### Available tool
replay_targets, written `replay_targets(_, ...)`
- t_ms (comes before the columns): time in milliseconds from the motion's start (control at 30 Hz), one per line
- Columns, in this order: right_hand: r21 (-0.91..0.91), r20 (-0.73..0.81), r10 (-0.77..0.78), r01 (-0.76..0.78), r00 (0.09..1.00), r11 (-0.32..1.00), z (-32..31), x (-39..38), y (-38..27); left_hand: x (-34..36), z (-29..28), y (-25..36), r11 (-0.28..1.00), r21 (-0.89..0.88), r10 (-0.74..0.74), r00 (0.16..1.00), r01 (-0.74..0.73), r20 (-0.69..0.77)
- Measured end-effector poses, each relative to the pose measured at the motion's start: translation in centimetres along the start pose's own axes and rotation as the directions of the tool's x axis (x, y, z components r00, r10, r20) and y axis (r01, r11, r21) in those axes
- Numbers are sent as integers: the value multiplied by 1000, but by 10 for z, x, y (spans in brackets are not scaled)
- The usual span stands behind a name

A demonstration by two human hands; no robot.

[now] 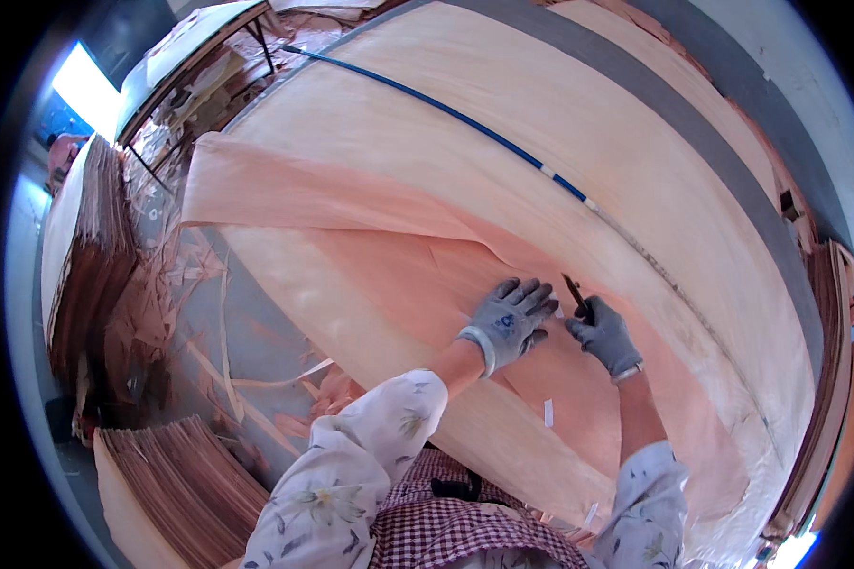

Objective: The person trims a piece of wood veneer to fit a hole in a larger veneer sheet, applies tape to secure it, and then removes excess wood strips from the surrounding area.

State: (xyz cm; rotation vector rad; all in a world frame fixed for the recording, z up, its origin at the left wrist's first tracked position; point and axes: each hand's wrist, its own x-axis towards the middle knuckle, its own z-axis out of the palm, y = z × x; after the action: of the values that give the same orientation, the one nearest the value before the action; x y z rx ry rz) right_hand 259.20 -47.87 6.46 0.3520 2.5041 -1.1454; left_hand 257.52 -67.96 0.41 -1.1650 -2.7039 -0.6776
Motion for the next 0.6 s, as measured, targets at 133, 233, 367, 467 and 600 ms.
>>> replay_targets(133,-138,76,-390,397,917,907,1,8,3,-19,-32,-33,975,121,-178,982,186,-68)
replay_targets(233,-144,153,-518,537,842,831,20,22,-28,-37,-49,-82,888,205,-382,908,412,-172)
replay_targets(367,-295,216,-539,581,814,759,47,53,-54,-32,-62,-113,821,127,-545,830,557,-121)
replay_targets(467,-523,260,-513,566,818,637,66,67,-89,-25,-70,-120,778,137,-615,788,614,-37)
replay_targets(600,-711,335,-454,538,825,452,83,87,-118,-23,-67,-122,772,187,-605,793,608,-80)
